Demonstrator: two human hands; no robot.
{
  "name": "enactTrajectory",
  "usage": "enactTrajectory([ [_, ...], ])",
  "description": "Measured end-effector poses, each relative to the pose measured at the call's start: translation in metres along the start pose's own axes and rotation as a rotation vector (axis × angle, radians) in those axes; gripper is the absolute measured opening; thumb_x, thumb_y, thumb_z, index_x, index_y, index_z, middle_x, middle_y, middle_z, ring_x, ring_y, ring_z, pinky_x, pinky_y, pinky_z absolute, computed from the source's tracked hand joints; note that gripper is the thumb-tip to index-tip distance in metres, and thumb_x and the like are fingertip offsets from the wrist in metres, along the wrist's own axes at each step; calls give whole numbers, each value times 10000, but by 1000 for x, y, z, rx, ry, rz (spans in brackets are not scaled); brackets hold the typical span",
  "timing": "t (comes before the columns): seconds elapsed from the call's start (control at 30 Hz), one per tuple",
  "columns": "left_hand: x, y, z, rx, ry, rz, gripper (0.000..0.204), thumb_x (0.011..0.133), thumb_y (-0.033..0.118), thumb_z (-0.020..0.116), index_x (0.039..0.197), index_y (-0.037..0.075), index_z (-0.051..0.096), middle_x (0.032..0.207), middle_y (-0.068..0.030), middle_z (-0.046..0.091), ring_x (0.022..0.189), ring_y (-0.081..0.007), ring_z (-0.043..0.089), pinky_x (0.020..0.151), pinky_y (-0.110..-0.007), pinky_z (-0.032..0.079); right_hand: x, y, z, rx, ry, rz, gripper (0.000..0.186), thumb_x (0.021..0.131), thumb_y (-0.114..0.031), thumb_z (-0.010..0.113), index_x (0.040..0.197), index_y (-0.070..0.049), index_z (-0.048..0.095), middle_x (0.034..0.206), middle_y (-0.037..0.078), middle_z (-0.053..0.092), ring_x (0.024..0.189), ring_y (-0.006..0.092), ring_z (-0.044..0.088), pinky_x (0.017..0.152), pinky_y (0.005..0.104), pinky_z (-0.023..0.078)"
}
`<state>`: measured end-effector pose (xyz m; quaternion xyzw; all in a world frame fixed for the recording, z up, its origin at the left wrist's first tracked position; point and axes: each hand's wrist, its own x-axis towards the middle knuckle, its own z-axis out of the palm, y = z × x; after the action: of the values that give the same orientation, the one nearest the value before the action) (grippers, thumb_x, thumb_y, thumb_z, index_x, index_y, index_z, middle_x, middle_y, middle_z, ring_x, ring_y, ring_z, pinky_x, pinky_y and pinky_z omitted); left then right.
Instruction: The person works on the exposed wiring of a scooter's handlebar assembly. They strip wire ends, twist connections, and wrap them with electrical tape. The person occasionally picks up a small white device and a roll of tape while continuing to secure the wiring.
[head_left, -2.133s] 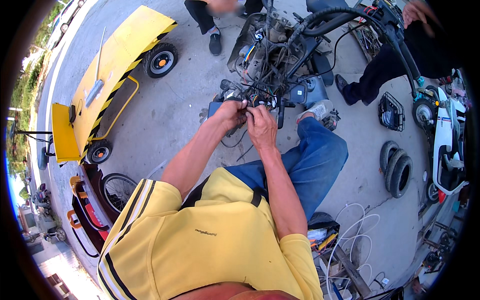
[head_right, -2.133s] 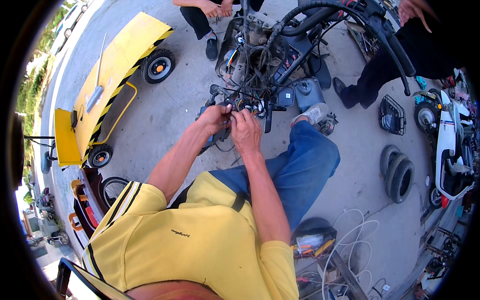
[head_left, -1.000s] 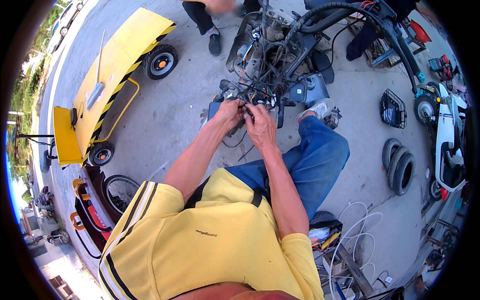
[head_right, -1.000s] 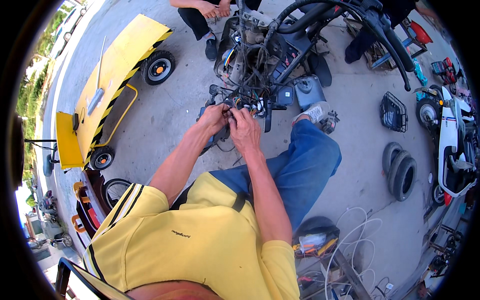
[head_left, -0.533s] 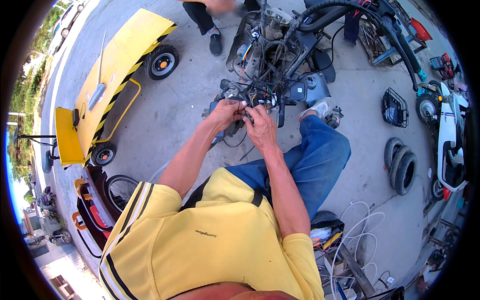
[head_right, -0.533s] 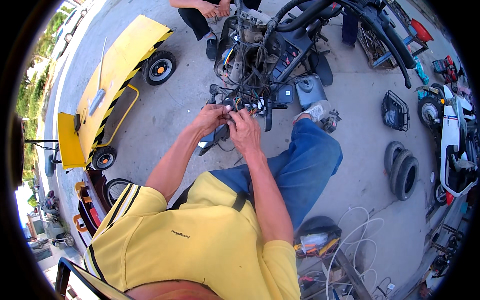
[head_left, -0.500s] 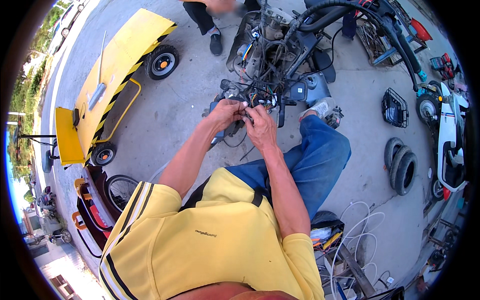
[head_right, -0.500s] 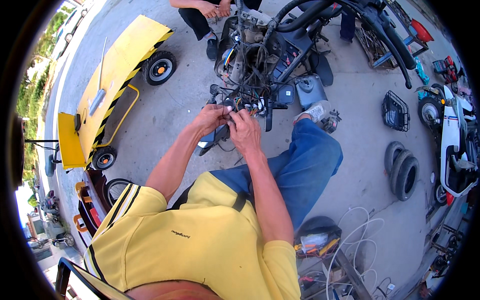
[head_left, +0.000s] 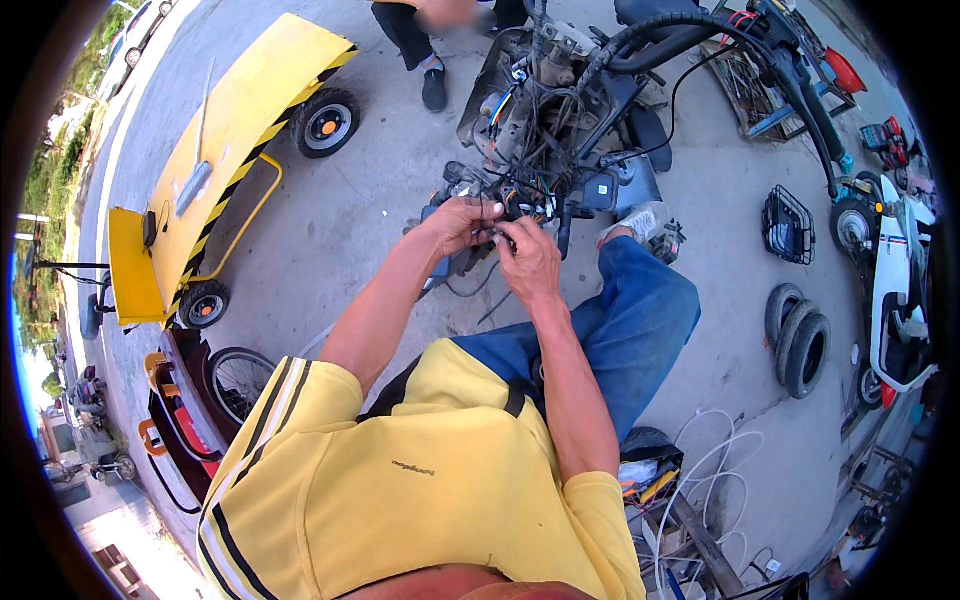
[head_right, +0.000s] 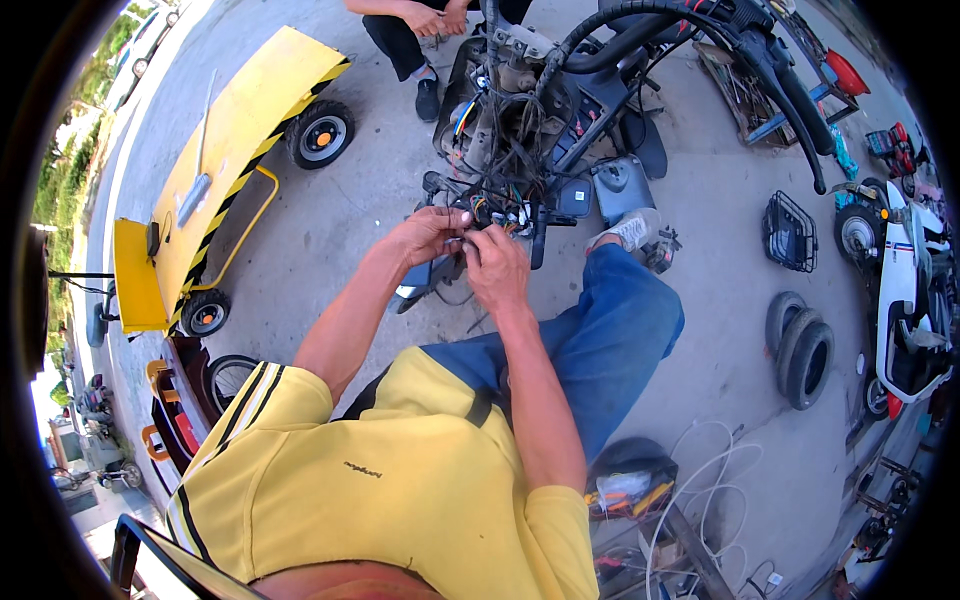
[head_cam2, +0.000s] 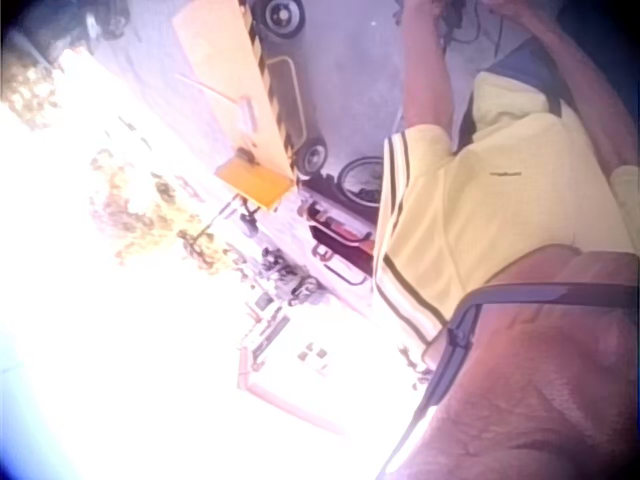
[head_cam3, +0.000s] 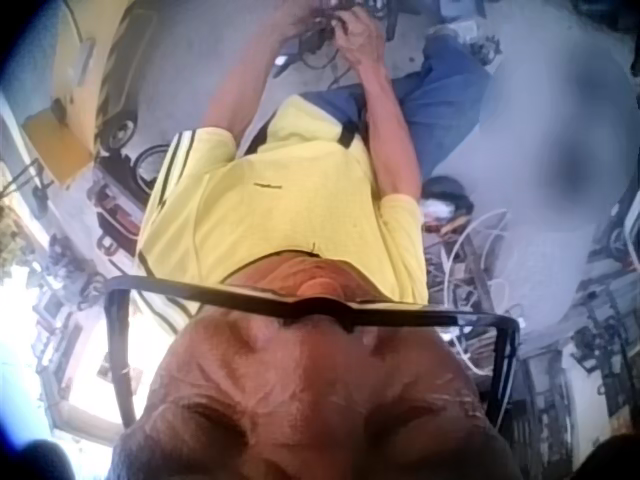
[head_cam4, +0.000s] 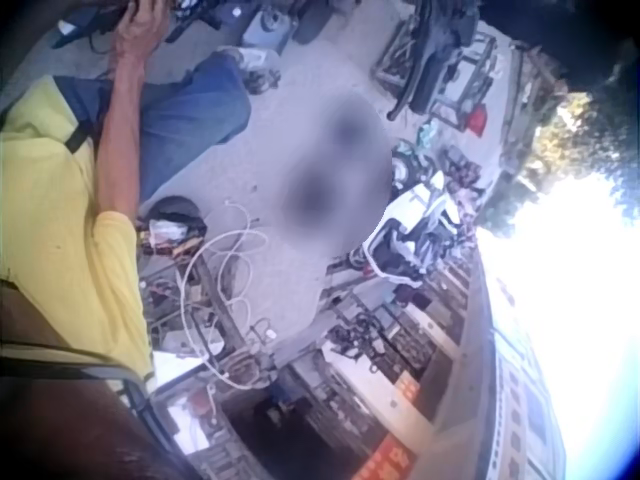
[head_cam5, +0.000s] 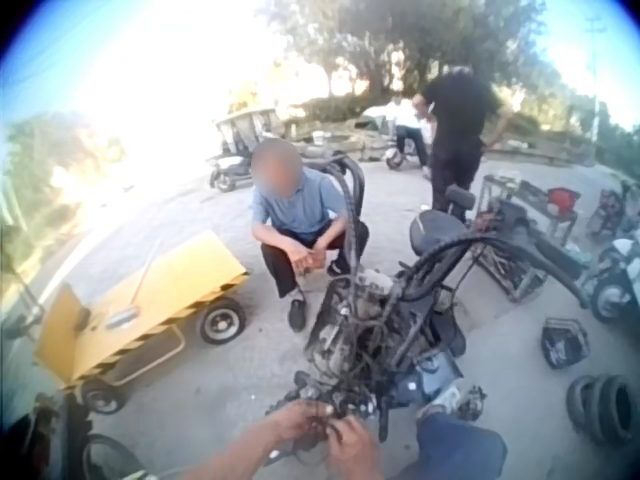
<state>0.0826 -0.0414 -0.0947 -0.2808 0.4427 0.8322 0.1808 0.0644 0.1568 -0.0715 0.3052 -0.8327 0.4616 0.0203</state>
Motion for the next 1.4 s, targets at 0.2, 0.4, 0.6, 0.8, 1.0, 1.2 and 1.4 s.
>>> enactTrajectory([
  [0.2, -3, 8, 8, 67, 94, 20, 150, 1015, 258, 699, 1021, 108, 703, 888, 58, 650, 774, -75, 532, 692, -269, 466, 0, -2, -3, 14, -20, 71, 146, 904, -176, 707, 1026, -107, 747, 956, 74, 662, 870, 346, 663, 773, 463, 505],
  [0.4, 5, 7, 7, 151, 45, 70, 122, 990, 214, 722, 1027, 101, 696, 877, 46, 622, 792, -81, 545, 703, -280, 498, 3, -2, -10, 63, 17, 123, 152, 903, -159, 703, 1036, -105, 753, 972, 85, 674, 868, 345, 675, 770, 452, 521],
  [0.6, 6, 7, 11, 197, 60, 106, 107, 986, 201, 725, 998, 99, 698, 860, 39, 629, 787, -84, 564, 715, -272, 488, 15, -16, -32, 124, 52, 180, 183, 893, -62, 724, 1075, -50, 744, 911, 93, 675, 771, 247, 682, 719, 366, 530],
  [0.8, 8, 8, 12, 502, 178, 292, 217, 1050, 184, 634, 936, 23, 725, 767, 10, 615, 668, -96, 476, 626, -287, 413, 7, -30, -61, 76, -47, 216, 163, 910, -132, 708, 1052, -59, 742, 960, 109, 689, 843, 316, 690, 753, 415, 527],
  [1.0, 9, 7, 14, 676, 332, 380, 210, 991, 212, 712, 927, 12, 721, 747, 8, 607, 653, -103, 481, 598, -289, 407, -29, -42, -99, -49, -122, 270, 174, 928, -142, 696, 1073, -51, 724, 969, 114, 689, 857, 322, 686, 770, 422, 524],
  [1.2, -6, 19, 18, 757, 349, 409, 291, 962, 277, 739, 952, -14, 732, 758, -26, 642, 722, -118, 535, 645, -331, 435, -62, -49, -128, -43, -131, 362, 197, 927, -148, 704, 1097, -50, 726, 962, 117, 670, 834, 315, 678, 757, 418, 525],
  [1.4, -37, 68, 39, 499, 416, 606, 287, 978, 260, 742, 1080, -8, 741, 734, 16, 586, 666, -76, 480, 581, -275, 399, -88, -56, -136, 7, -81, 379, 203, 917, -110, 717, 1107, -38, 721, 938, 124, 662, 797, 306, 672, 743, 403, 530],
])
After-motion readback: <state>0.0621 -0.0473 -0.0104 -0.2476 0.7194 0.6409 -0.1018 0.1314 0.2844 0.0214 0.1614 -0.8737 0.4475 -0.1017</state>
